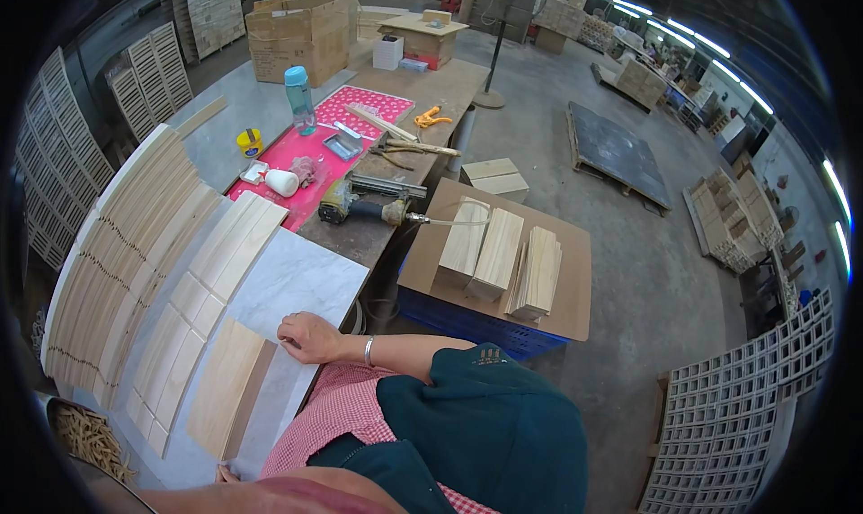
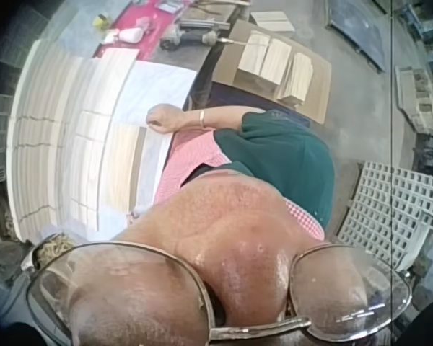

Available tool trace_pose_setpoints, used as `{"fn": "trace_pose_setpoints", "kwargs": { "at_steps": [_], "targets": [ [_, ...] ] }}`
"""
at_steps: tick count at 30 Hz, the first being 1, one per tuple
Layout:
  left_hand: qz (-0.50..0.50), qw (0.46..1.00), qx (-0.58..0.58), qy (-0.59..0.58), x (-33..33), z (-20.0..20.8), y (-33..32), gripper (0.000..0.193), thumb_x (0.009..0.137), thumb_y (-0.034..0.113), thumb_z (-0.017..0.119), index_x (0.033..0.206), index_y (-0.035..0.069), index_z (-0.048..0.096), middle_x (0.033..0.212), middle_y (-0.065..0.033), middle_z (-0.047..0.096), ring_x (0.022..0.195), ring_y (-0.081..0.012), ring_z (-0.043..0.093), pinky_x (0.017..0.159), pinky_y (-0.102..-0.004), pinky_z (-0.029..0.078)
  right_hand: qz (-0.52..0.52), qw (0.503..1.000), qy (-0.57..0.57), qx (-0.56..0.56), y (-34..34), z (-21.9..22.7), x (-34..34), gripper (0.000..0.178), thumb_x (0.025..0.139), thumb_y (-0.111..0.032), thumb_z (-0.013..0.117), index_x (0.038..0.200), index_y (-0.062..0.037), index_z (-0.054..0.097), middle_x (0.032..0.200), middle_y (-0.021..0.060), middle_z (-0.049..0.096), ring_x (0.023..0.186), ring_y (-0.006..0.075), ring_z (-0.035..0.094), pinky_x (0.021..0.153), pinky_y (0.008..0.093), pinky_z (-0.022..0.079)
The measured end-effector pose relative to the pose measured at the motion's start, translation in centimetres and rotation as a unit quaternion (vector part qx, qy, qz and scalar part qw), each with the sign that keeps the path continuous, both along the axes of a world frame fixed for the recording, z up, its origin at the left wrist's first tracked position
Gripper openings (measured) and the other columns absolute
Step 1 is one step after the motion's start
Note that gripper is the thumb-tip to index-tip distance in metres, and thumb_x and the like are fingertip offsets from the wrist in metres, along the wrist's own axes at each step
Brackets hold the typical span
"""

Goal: Assemble wooden box components using glue and a pneumatic nail gun.

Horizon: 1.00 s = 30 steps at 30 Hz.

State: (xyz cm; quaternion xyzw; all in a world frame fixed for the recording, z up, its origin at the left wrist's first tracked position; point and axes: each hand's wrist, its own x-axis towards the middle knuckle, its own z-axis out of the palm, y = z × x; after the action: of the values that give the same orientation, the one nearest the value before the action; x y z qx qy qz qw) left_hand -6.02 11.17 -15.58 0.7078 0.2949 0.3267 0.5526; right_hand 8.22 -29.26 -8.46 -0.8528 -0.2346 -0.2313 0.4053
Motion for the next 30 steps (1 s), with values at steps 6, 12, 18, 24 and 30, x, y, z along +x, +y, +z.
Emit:
{"fn": "trace_pose_setpoints", "kwargs": {
  "at_steps": [6, 12, 18, 24, 30],
  "targets": [
    [-0.065, 0.994, 0.063, 0.058, -1.1, 1.9, 0.6, 0.032, 0.102, 0.033, 0.059, 0.095, 0.003, 0.066, 0.076, -0.0038, 0.060, 0.067, -0.0136, 0.050, 0.062, -0.0261, 0.045, -0.004, 1.000, -0.003, 0.004, 0.2, 0.5, -0.1, 0.009, 0.077, -0.002, 0.064, 0.082, -0.0066, 0.058, 0.078, 0.0089, 0.059, 0.071, 0.0281, 0.056, 0.071, 0.0358, 0.047],
    [-0.049, 0.997, 0.004, 0.058, -2.4, 6.5, -1.6, 0.039, 0.104, 0.021, 0.049, 0.131, -0.004, 0.062, 0.122, -0.0132, 0.068, 0.107, -0.0217, 0.064, 0.096, -0.0307, 0.049, 0.025, 0.997, 0.011, 0.066, 0.6, -1.6, 1.1, 0.011, 0.074, -0.001, 0.060, 0.083, -0.0064, 0.059, 0.073, 0.0076, 0.054, 0.066, 0.0260, 0.050, 0.063, 0.0371, 0.044],
    [0.031, 0.980, 0.192, 0.051, -1.5, 12.7, -3.9, 0.040, 0.097, 0.003, 0.059, 0.137, 0.002, 0.056, 0.128, -0.0096, 0.065, 0.098, -0.0181, 0.063, 0.090, -0.0287, 0.049, -0.131, 0.977, 0.089, 0.145, -2.2, 3.3, 3.0, 0.016, 0.088, -0.006, 0.066, 0.103, -0.0018, 0.071, 0.084, 0.0063, 0.067, 0.067, 0.0143, 0.055, 0.063, 0.0277, 0.047],
    [-0.303, 0.860, 0.409, 0.001, 9.5, 17.9, -12.3, 0.047, 0.076, 0.027, 0.082, 0.114, 0.009, 0.062, 0.141, -0.0099, 0.056, 0.125, -0.0287, 0.054, 0.105, -0.0411, 0.041, -0.014, 0.978, 0.155, 0.137, 1.8, 4.4, 7.4, 0.013, 0.087, -0.011, 0.071, 0.094, -0.0013, 0.074, 0.084, 0.0059, 0.069, 0.067, 0.0146, 0.058, 0.062, 0.0261, 0.049],
    [-0.371, 0.795, 0.475, 0.061, 15.3, 14.6, -17.7, 0.052, 0.069, 0.045, 0.085, 0.101, 0.010, 0.063, 0.142, -0.0161, 0.054, 0.128, -0.0321, 0.050, 0.111, -0.0487, 0.031, -0.001, 0.979, 0.178, 0.101, 5.1, 4.5, 7.6, 0.014, 0.089, -0.014, 0.072, 0.095, -0.0009, 0.074, 0.085, 0.0042, 0.070, 0.068, 0.0120, 0.058, 0.062, 0.0240, 0.049]
  ]
}}
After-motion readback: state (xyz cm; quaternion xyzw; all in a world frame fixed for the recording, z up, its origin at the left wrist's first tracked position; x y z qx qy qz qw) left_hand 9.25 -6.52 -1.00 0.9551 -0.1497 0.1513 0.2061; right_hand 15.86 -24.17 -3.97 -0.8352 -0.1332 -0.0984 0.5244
